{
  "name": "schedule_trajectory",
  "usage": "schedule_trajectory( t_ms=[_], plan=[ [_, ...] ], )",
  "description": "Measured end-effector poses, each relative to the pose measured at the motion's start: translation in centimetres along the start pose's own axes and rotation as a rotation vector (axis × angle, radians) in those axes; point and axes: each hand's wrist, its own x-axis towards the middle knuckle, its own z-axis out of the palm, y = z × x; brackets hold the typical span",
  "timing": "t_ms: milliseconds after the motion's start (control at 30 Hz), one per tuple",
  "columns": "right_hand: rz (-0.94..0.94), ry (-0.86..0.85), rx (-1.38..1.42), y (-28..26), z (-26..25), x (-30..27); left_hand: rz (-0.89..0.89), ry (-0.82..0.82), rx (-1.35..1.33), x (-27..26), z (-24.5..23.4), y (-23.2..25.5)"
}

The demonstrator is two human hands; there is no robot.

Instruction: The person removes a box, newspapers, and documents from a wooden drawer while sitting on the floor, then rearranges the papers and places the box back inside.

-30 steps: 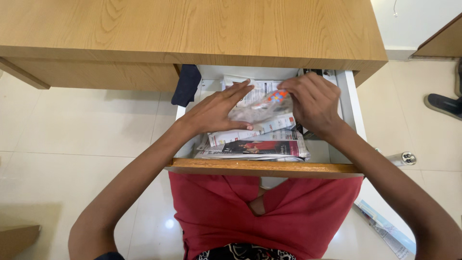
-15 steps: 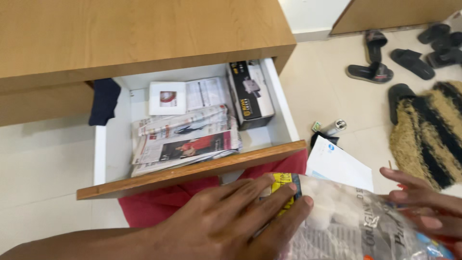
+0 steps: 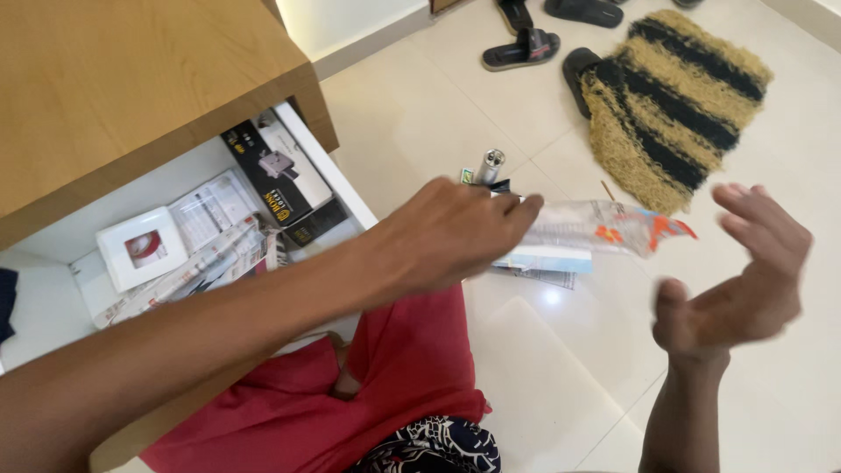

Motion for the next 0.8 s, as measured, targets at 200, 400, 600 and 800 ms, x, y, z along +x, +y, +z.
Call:
schedule_trajectory(
  t_ms=[200,400,600,800],
  plan=[
    [0.066,-0.688,-0.473,6.7,3.7,-1.4,0.185,-0.045,0.082,12.1,14.2,-7.6],
    [0.342,-0.943,-0.469,22.6,13.5,-8.8,0.119,-0.163,0.288,17.7,30.6,-8.0],
    [0.265,-0.749,-0.527,28.7,19.0,-22.8,-0.096,0.027,0.437,13.1,42.2,-6.8],
    [0.189,-0.820,-0.643,24.2,19.8,-32.7,-0.565,-0.185,0.173,5.2,52.2,-2.1]
  ],
)
